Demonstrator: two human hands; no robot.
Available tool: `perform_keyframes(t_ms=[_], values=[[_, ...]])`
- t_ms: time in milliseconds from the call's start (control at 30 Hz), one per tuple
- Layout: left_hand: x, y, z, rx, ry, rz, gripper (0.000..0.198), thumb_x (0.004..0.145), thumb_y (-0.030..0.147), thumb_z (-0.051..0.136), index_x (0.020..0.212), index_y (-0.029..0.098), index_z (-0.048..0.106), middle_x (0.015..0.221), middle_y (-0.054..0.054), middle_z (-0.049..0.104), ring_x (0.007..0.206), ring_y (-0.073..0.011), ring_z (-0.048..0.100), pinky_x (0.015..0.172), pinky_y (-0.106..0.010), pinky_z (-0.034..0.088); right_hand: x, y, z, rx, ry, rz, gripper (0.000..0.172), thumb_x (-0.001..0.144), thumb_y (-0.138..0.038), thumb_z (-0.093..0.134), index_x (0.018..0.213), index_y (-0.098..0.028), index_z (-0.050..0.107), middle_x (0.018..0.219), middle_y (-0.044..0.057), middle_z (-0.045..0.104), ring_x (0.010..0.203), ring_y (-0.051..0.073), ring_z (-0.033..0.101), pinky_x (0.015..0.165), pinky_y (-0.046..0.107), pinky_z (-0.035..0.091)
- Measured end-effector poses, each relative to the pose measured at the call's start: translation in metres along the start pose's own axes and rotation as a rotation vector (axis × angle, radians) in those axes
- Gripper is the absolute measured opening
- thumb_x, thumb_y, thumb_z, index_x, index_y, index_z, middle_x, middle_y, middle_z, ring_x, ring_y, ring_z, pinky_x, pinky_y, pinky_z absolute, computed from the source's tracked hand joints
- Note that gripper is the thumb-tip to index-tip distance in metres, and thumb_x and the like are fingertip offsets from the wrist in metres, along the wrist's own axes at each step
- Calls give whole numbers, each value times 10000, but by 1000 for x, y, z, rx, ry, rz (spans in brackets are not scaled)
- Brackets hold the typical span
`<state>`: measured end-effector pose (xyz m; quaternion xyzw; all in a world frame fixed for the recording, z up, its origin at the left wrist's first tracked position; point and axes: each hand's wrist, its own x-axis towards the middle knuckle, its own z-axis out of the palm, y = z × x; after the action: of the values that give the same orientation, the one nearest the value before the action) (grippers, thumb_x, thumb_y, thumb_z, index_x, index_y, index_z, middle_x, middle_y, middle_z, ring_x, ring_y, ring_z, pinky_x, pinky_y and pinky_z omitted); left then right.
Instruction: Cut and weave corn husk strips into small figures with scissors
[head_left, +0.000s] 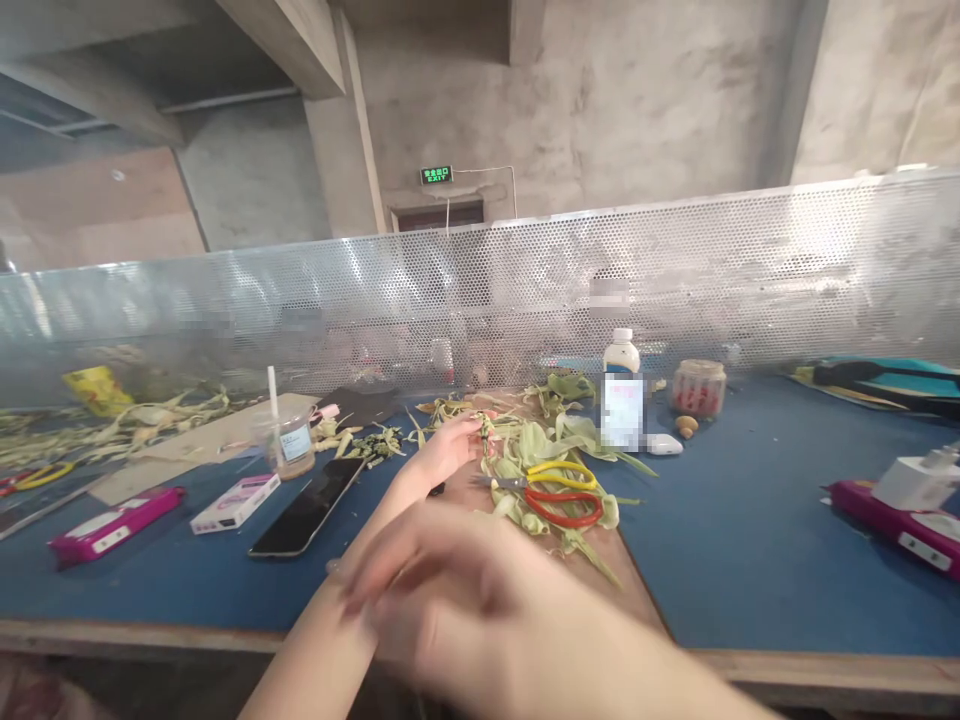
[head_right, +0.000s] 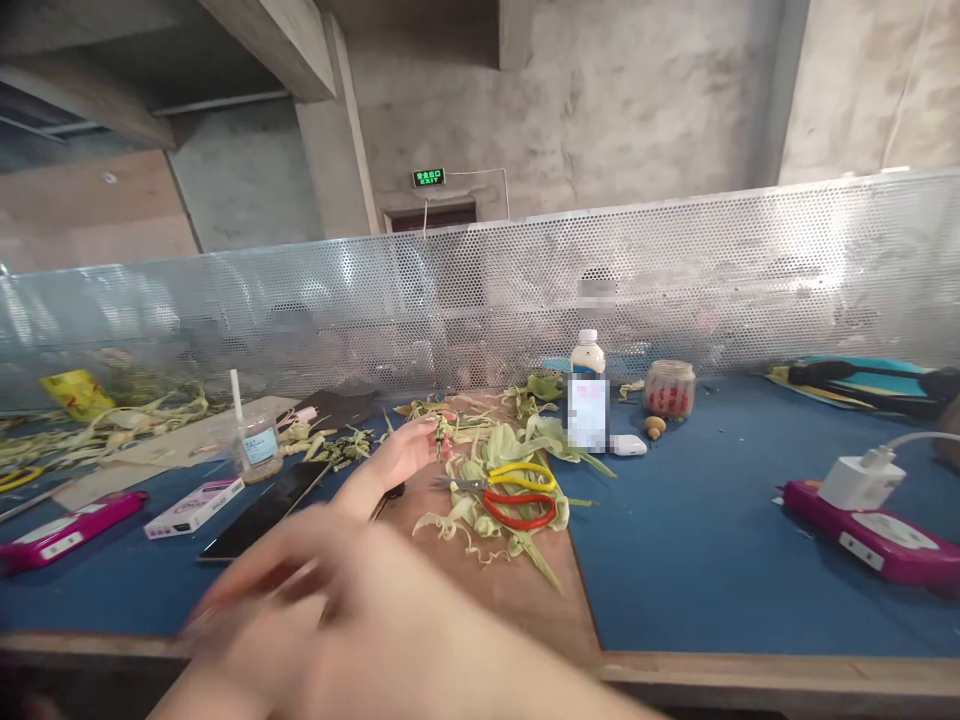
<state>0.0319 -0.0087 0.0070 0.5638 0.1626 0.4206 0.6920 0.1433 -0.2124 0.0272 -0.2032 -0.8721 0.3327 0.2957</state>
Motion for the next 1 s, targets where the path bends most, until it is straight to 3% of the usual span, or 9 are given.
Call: perform_keyframes(t_ms=[100,133,200,267,333,467,733,1000], values=[[1,-1,-3,6,19,31,272,741,181,590,1005,124,625,775,-49,639,678,-152,597,661,-270,476,19,23,-71,-592,159,202,239,836,-219,421,1009,-190,583,1012,47,614,890,154,562,768,268,430],[2,-1,-4,7,25,41,272,736,175,597,1002,124,624,787,-51,639,685,-152,600,666,-271,481,20,37,-92,-817,118,294,219,821,-220,434,953,-163,599,989,74,620,888,176,562,776,288,421],[3,-2,-7,8,39,52,263,724,162,609,983,123,624,811,-59,640,703,-152,607,678,-277,490,16,69,-123,-883,37,387,145,736,-228,555,802,-124,632,837,108,643,768,206,580,703,307,428],[4,-3,-10,11,51,56,235,720,160,613,952,120,626,831,-70,645,713,-155,617,685,-286,498,6,101,-139,-872,-56,449,199,636,-284,666,751,-124,642,770,100,645,673,203,580,613,287,429],[4,-3,-11,20,50,52,209,718,157,617,923,119,625,839,-82,650,722,-159,625,700,-297,502,-7,125,-142,-827,-126,510,297,662,-384,640,833,-141,644,812,90,641,691,197,584,606,272,426],[3,-2,-9,26,44,62,233,729,161,613,961,143,603,852,-73,648,735,-157,627,718,-311,503,-21,149,-133,-794,-74,440,423,680,-473,592,953,-151,618,983,107,603,844,216,574,699,268,424],[0,1,-4,29,74,133,272,708,152,650,964,198,568,840,-25,640,747,-139,623,730,-303,496,-22,155,-123,-1034,64,355,347,634,-406,602,872,-154,591,884,85,612,748,215,584,618,254,399],[7,1,-15,-69,268,275,368,662,188,703,1010,182,584,749,-3,624,744,-121,622,764,-268,483,-22,161,-128,-952,307,427,332,767,-374,489,996,-135,513,837,86,621,695,189,593,588,250,385]])
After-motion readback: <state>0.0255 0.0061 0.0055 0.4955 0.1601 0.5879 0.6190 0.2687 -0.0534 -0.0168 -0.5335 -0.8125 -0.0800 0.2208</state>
